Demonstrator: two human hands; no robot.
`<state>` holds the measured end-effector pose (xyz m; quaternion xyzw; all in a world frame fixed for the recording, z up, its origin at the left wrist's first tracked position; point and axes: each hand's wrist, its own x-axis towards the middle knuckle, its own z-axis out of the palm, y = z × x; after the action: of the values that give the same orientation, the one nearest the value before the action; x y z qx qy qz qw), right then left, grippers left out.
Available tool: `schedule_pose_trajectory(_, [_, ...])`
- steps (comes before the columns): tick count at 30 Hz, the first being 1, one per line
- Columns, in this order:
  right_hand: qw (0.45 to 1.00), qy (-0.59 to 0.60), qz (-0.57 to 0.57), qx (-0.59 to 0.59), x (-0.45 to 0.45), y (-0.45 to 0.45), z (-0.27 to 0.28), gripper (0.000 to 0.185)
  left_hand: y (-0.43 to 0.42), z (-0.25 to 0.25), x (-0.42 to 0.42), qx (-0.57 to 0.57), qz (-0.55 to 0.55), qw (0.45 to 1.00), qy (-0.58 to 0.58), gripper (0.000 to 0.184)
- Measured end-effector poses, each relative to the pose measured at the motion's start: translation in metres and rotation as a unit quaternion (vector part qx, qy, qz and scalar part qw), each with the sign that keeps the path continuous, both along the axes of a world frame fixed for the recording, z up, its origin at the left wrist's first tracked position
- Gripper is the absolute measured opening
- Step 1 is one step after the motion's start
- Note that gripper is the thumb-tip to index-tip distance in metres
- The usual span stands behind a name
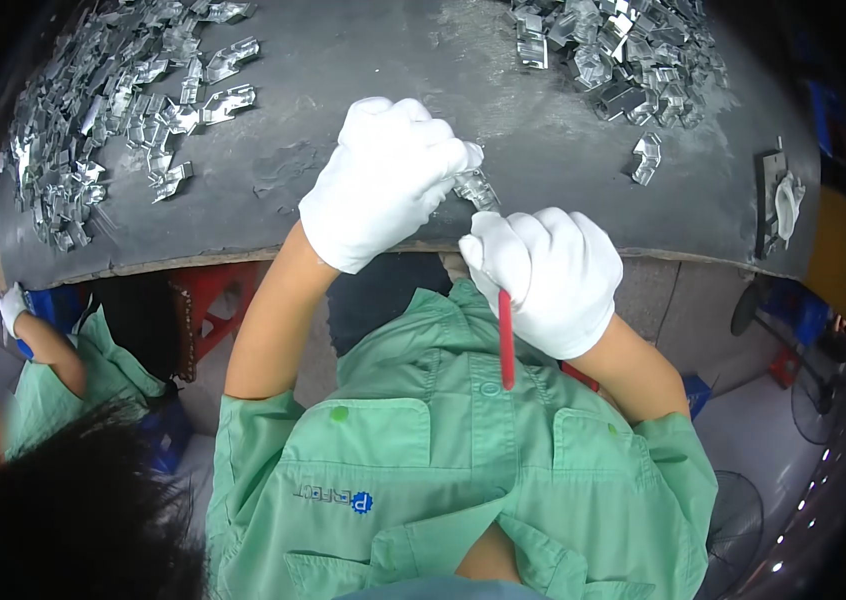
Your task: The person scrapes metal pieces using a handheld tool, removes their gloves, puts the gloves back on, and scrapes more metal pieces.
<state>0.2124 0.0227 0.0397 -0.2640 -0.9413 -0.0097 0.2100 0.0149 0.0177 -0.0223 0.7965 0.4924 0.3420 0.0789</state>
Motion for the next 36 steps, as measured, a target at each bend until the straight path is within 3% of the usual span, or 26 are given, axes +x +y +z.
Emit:
schedule_pose_trajectory(1, [1.000,-0.002,0.001,0.015,-0.002,0.000,0.000,0.016,0.000,-0.001,0.000,-0.002,0.000,1.000,-0.003,0.005])
schedule_pose_trajectory(3, [0.998,-0.006,-0.015,-0.069,0.010,0.008,-0.005,0.013,0.000,-0.002,0.001,0.003,0.004,1.000,-0.004,0.005])
schedule_pose_trajectory(4, [0.950,0.080,-0.111,-0.279,0.009,0.007,-0.002,0.015,-0.001,-0.002,0.001,0.007,0.008,1.000,-0.004,0.005])
schedule_pose_trajectory(5, [0.847,0.209,-0.220,-0.437,0.007,0.006,0.002,0.023,-0.001,0.000,0.001,-0.004,0.012,1.000,0.004,0.004])
schedule_pose_trajectory(6, [0.726,0.237,-0.319,-0.561,0.007,0.026,0.003,0.037,-0.002,0.003,0.001,-0.014,0.013,1.000,0.014,0.006])
schedule_pose_trajectory(9, [0.716,0.378,-0.310,-0.497,0.031,0.020,-0.009,0.041,-0.001,0.006,0.000,-0.028,0.007,0.999,0.015,0.009])
schedule_pose_trajectory(14, [0.737,0.337,-0.269,-0.521,0.025,0.013,-0.002,0.037,-0.002,0.006,-0.001,-0.022,0.003,1.000,0.021,0.014])
schedule_pose_trajectory(21, [0.707,0.336,-0.218,-0.582,0.015,0.015,-0.005,0.031,-0.003,0.007,-0.001,-0.023,0.004,0.999,0.031,0.027])
schedule_pose_trajectory(27, [0.680,0.298,-0.264,-0.616,0.010,0.024,-0.011,0.033,-0.002,0.008,-0.001,-0.049,-0.006,0.998,0.027,0.031])
schedule_pose_trajectory(29, [0.818,0.254,-0.131,-0.499,0.008,0.016,-0.010,0.028,-0.001,0.007,-0.001,-0.046,-0.008,0.999,0.021,0.030])
schedule_pose_trajectory(31, [0.960,0.091,0.010,-0.265,-0.002,0.003,0.000,0.019,0.000,0.005,-0.001,-0.038,-0.012,0.999,0.016,0.029])
schedule_pose_trajectory(32, [0.992,-0.054,0.079,-0.085,-0.009,-0.001,0.008,0.013,0.000,0.005,0.000,-0.040,-0.011,0.999,0.022,0.029])
schedule_pose_trajectory(36, [0.982,-0.127,-0.024,-0.134,-0.004,0.007,0.020,0.006,0.001,0.003,0.001,-0.018,-0.003,0.999,0.037,0.027])
